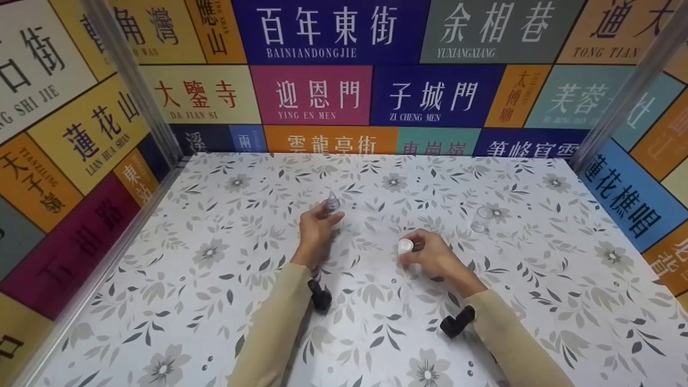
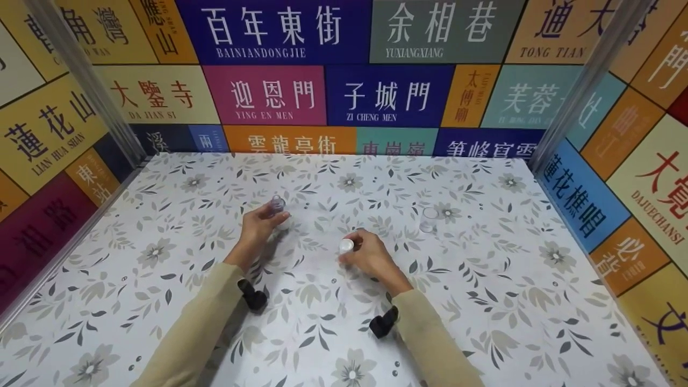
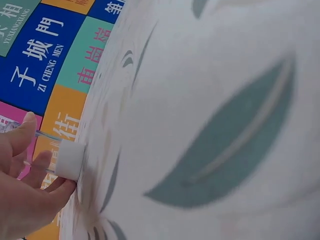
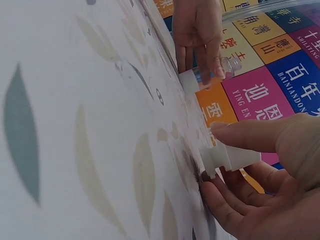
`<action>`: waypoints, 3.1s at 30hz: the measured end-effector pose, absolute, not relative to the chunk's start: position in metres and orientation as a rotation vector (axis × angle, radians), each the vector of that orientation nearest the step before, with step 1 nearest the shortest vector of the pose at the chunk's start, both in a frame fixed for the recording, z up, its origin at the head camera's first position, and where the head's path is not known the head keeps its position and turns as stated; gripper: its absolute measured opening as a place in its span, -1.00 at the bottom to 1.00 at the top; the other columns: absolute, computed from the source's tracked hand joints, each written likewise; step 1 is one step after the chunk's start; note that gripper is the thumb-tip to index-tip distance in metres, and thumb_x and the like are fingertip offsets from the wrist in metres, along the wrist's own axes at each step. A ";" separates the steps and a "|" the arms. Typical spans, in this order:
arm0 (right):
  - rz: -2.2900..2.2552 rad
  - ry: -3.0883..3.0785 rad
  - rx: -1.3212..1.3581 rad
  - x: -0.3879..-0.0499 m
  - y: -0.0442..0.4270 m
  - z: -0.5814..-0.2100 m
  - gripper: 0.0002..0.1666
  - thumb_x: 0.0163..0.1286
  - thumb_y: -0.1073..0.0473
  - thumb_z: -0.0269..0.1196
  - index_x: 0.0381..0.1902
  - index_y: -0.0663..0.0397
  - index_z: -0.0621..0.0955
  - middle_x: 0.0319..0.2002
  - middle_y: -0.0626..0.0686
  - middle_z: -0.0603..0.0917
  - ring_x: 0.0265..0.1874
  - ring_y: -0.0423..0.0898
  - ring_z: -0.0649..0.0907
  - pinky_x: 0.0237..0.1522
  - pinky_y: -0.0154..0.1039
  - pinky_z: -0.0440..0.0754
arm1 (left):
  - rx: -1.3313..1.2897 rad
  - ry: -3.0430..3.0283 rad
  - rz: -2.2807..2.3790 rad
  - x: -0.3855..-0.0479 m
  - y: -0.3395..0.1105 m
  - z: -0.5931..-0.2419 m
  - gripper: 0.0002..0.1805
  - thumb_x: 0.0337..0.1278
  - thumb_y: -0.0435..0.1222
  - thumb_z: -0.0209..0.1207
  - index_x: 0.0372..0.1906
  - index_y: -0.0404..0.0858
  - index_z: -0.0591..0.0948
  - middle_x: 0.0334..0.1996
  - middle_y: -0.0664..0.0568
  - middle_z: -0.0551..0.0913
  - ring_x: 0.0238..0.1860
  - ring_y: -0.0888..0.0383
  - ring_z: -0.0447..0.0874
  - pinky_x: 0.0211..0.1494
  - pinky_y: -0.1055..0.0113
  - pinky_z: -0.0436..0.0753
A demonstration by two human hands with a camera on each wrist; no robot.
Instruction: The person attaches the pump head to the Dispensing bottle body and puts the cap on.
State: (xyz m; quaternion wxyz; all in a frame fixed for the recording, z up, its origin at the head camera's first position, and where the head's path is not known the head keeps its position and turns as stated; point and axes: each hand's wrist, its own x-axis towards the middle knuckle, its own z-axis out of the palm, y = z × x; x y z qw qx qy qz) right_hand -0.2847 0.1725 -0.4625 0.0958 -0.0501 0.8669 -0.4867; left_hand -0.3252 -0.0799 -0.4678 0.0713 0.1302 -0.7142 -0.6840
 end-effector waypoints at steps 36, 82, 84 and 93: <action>-1.718 2.631 -0.085 -0.300 0.101 -0.423 -0.48 0.22 0.11 0.46 0.13 0.08 0.61 0.09 0.12 0.71 0.09 0.03 0.66 0.11 -0.12 0.61 | 0.498 -2.169 -2.064 -0.330 -0.083 -0.468 -0.48 0.00 -0.36 0.44 0.16 -0.27 0.66 0.05 -0.14 0.74 -0.03 0.07 0.66 -0.02 0.28 0.66; -2.022 2.841 -0.445 -0.327 0.023 -0.413 -0.50 0.29 0.28 0.39 0.14 0.29 0.51 0.02 0.25 0.71 0.02 0.09 0.73 0.05 -0.17 0.70 | 0.433 -2.045 -2.168 -0.328 -0.081 -0.470 -0.48 0.01 -0.41 0.41 0.16 -0.35 0.64 0.10 -0.22 0.71 -0.07 0.13 0.65 -0.07 0.32 0.66; -2.048 2.844 -0.470 -0.329 0.022 -0.414 -0.54 0.28 0.30 0.38 0.10 0.30 0.52 0.01 0.26 0.71 0.02 0.09 0.74 0.06 -0.18 0.70 | 0.424 -2.021 -2.194 -0.329 -0.080 -0.470 -0.51 0.02 -0.42 0.40 0.14 -0.35 0.66 0.10 -0.23 0.71 -0.12 0.13 0.65 -0.05 0.25 0.69; -2.056 2.817 -0.643 -0.336 0.023 -0.420 -0.57 0.33 0.38 0.31 0.16 0.34 0.59 0.09 0.30 0.69 0.07 0.15 0.71 0.11 -0.27 0.66 | 0.402 -2.001 -2.197 -0.329 -0.080 -0.471 -0.56 0.00 -0.48 0.38 0.08 -0.37 0.69 0.01 -0.25 0.74 -0.18 0.15 0.67 -0.10 0.30 0.70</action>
